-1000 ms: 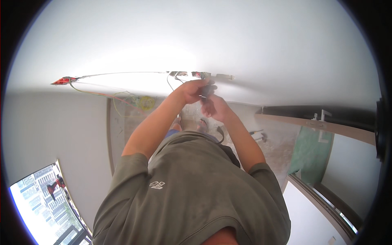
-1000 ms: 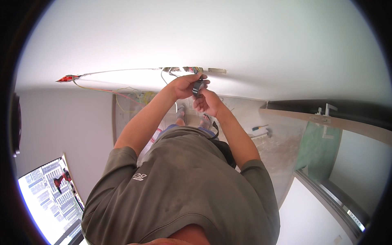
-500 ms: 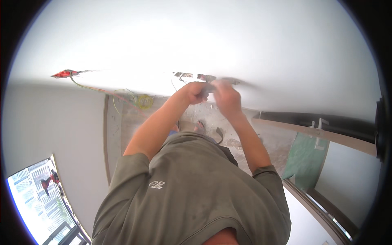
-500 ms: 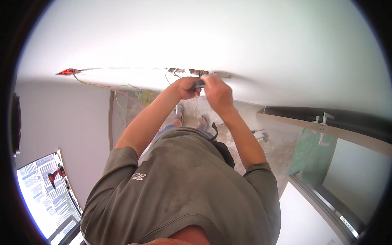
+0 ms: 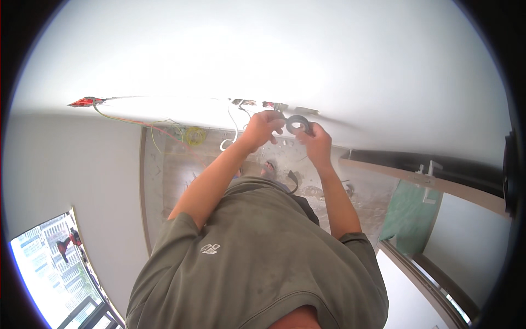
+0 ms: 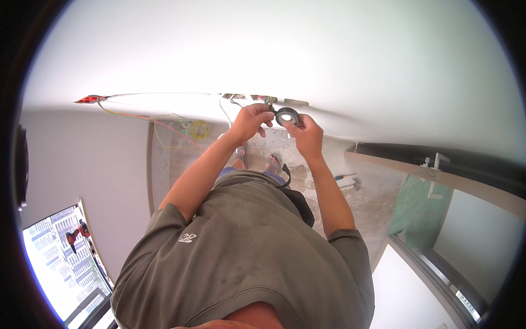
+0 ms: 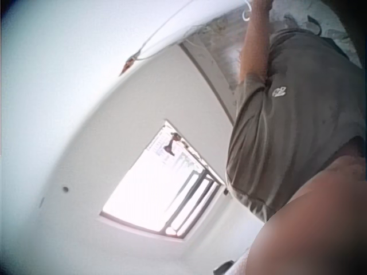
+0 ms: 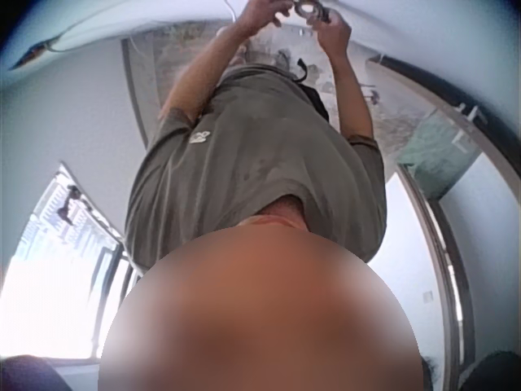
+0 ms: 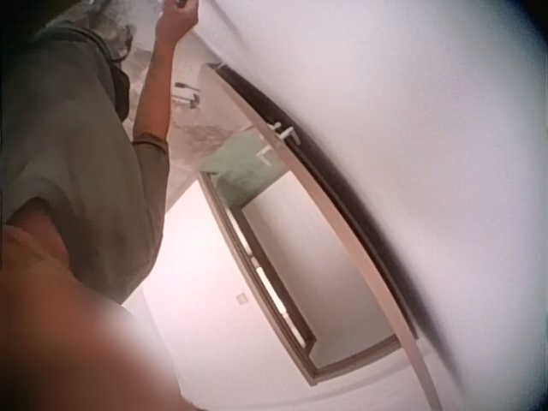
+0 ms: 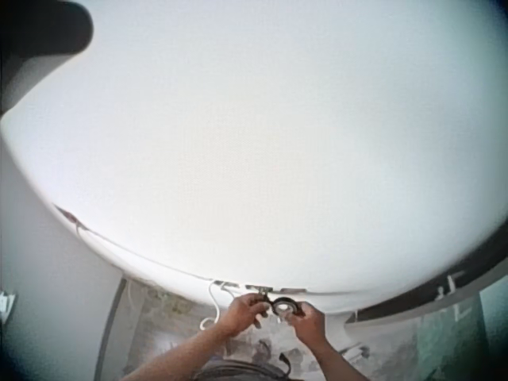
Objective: Apply electrical tape to secure and insulate wires in a wall opening.
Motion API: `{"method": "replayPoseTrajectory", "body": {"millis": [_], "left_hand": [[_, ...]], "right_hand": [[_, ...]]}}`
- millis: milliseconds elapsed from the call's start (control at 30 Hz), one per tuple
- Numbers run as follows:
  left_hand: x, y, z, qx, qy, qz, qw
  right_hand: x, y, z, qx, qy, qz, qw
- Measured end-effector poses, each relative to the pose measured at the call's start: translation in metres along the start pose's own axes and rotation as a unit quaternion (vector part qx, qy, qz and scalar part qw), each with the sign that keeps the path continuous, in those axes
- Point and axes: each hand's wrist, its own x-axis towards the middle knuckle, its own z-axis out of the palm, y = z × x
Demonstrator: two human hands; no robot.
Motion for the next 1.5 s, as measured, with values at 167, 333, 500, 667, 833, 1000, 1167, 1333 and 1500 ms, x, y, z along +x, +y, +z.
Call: {"method": "replayPoseTrajectory", "body": {"millis": [167, 333, 500, 667, 833, 1000, 1167, 1333, 1500], "left_hand": [[-0.004, 0.012, -0.002, 0.147, 0.062, 0.033, 0.987], [-0.001, 0.011, -0.007, 0.298, 0.128, 0.06, 0.944], [-0.021, 0.013, 0.001, 0.253, 0.202, 0.012, 0.946], [-0.035, 0.001, -0.015, 0.136, 0.137, 0.006, 0.981], [-0.037, 0.003, -0.009, 0.177, 0.143, 0.098, 0.969], [-0.04, 0.02, 0.007, 0.143, 0.142, 0.178, 0.963], [-0.011, -0.009, 0.011, -0.394, 0.004, -0.079, 0.916], [0.007, -0.003, 0.019, -0.437, -0.023, -0.139, 0.889], [0.014, -0.018, 0.012, -0.364, 0.025, -0.128, 0.922]], "right_hand": [[-0.004, 0.006, 0.031, -0.048, 0.027, -0.016, 0.998], [-0.012, 0.006, 0.054, 0.065, -0.082, 0.063, 0.992], [-0.011, 0.004, 0.073, 0.241, -0.247, 0.152, 0.926], [-0.001, -0.003, 0.063, 0.258, -0.365, 0.206, 0.87], [-0.002, -0.029, 0.021, -0.128, -0.116, -0.153, 0.973], [0.003, -0.063, 0.014, -0.206, 0.0, -0.37, 0.906], [0.006, -0.047, 0.005, -0.211, -0.014, -0.286, 0.935], [0.01, -0.046, -0.014, -0.164, -0.038, -0.135, 0.977], [0.002, -0.008, -0.005, -0.097, -0.007, -0.045, 0.994]]}}
